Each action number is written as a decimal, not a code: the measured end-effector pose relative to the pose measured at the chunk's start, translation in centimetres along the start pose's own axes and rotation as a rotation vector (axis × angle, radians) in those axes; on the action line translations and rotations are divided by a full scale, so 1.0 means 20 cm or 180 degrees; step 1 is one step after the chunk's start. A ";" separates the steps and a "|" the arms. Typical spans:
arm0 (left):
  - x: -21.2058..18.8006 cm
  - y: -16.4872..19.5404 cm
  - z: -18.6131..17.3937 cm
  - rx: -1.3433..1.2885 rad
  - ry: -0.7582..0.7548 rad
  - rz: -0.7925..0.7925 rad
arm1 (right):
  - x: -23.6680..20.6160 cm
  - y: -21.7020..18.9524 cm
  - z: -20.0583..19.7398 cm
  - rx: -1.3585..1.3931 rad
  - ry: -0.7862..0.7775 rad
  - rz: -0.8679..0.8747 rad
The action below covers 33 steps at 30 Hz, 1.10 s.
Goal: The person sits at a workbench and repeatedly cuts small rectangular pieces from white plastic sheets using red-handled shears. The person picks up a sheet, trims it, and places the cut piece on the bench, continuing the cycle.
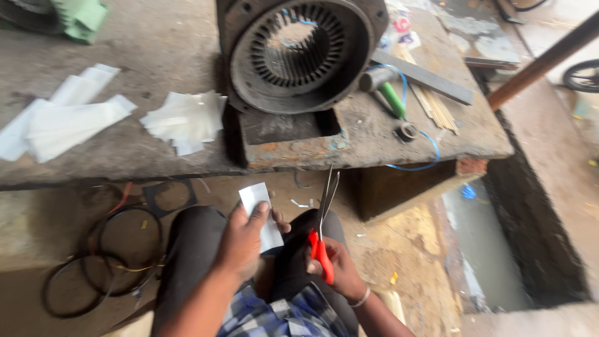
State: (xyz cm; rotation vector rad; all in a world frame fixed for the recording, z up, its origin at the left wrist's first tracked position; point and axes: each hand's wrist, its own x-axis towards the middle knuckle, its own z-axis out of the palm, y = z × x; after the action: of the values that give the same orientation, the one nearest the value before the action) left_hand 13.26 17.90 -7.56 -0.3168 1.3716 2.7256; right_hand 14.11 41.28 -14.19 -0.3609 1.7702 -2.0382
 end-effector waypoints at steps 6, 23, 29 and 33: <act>0.08 -0.22 0.18 -0.1037 0.0120 -0.0149 | 0.00 0.04 0.00 0.0062 0.0636 -0.0222; 0.03 -0.33 0.27 -0.1262 0.0162 -0.0619 | 0.04 0.07 -0.01 0.0147 0.0982 -0.0387; 0.09 -0.09 0.09 0.2436 -0.0480 0.0484 | 0.04 -0.05 -0.04 -0.0165 0.0022 0.0292; 0.10 0.25 -0.05 0.3610 -0.1016 -0.0743 | 0.01 -0.14 -0.03 -0.0031 -0.0613 0.0614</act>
State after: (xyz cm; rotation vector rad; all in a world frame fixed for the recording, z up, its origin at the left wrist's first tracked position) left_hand 10.57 14.15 -4.65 0.0511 2.2474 1.3766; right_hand 13.25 41.97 -11.64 -0.3613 1.6323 -1.7987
